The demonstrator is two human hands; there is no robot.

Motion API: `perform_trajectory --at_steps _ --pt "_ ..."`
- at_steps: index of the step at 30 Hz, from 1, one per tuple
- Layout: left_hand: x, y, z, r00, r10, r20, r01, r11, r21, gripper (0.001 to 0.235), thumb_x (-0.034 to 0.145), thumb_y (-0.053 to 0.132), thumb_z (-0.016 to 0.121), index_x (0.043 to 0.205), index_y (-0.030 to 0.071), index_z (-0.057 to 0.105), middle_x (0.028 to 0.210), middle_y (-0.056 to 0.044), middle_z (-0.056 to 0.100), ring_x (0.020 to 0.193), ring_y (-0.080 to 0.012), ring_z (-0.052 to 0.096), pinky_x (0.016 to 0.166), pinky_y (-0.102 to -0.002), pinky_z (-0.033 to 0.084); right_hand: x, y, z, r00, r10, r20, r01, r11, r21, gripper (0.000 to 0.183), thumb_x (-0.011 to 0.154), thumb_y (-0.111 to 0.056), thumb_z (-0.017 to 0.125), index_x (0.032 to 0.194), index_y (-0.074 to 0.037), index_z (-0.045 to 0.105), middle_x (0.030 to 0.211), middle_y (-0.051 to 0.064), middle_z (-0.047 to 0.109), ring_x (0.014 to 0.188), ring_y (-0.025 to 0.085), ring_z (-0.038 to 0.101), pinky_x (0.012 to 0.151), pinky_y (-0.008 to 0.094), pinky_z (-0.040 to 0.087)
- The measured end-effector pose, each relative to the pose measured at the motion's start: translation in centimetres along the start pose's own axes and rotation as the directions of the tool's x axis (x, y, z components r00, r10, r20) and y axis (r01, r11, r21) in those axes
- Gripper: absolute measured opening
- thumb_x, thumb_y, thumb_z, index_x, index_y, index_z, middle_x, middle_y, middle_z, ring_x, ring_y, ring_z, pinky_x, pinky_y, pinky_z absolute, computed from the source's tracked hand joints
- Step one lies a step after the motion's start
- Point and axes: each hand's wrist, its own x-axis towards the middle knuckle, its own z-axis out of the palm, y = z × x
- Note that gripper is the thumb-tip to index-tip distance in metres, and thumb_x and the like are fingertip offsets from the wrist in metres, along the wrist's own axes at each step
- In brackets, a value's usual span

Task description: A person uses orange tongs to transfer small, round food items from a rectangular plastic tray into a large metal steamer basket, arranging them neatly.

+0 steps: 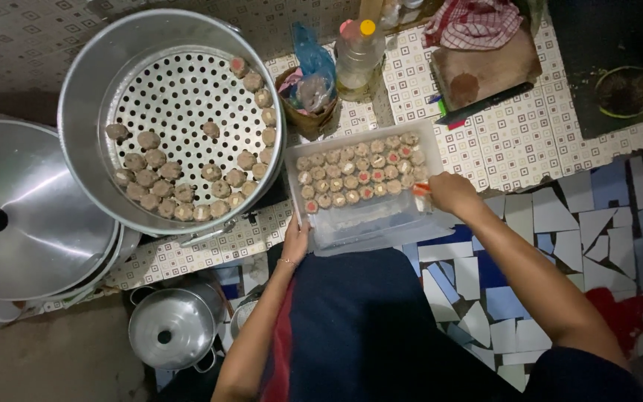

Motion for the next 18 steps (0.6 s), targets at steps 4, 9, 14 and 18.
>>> perform_trajectory --at_steps 4,9,14,18 --pt "0.7 -2.1 0.2 1.0 -0.024 -0.012 0.024 0.999 -0.033 0.061 0.102 0.024 0.041 0.159 0.006 0.028 0.152 -0.024 0.043 0.137 -0.0349 0.048 0.114 -0.047 0.04 -6.2 -4.6 -6.9 0.987 0.008 0.163 -0.016 0.999 0.05 0.038 0.094 -0.021 0.063 0.113 0.011 0.072 0.108 0.035 0.071 0.107 0.051 0.069 0.087 0.058 0.055" --pt "0.8 -1.8 0.3 1.0 -0.02 -0.018 0.02 1.0 -0.009 0.063 0.099 0.02 0.045 0.157 0.001 0.028 0.153 -0.029 0.039 0.142 -0.0405 0.039 0.118 -0.049 0.034 0.1 -0.6 -1.3 0.997 -0.006 0.077 0.001 0.998 0.064 0.035 0.089 -0.024 0.069 0.107 0.005 0.076 0.102 0.03 0.074 0.102 0.047 0.071 0.082 0.056 0.058" --pt "1.7 -3.0 0.5 0.999 -0.031 0.01 0.031 1.0 -0.002 0.064 0.099 0.02 0.043 0.155 -0.006 0.026 0.156 -0.033 0.03 0.147 -0.0412 0.03 0.123 -0.05 0.026 -3.1 -2.5 -7.6 0.974 0.021 0.224 -0.042 0.995 0.09 0.054 0.08 -0.048 0.069 0.091 0.004 0.079 0.088 0.026 0.075 0.092 0.041 0.074 0.083 0.05 0.057" --pt "2.4 -3.6 1.0 0.999 -0.024 0.028 0.025 0.999 -0.03 0.065 0.098 0.02 0.044 0.154 -0.009 0.027 0.156 -0.035 0.029 0.148 -0.043 0.027 0.124 -0.049 0.023 -7.3 -5.6 -16.8 0.977 -0.024 0.213 -0.047 0.945 0.322 0.078 0.08 -0.061 0.057 0.093 0.012 0.08 0.087 0.029 0.079 0.074 0.038 0.075 0.08 0.049 0.055"
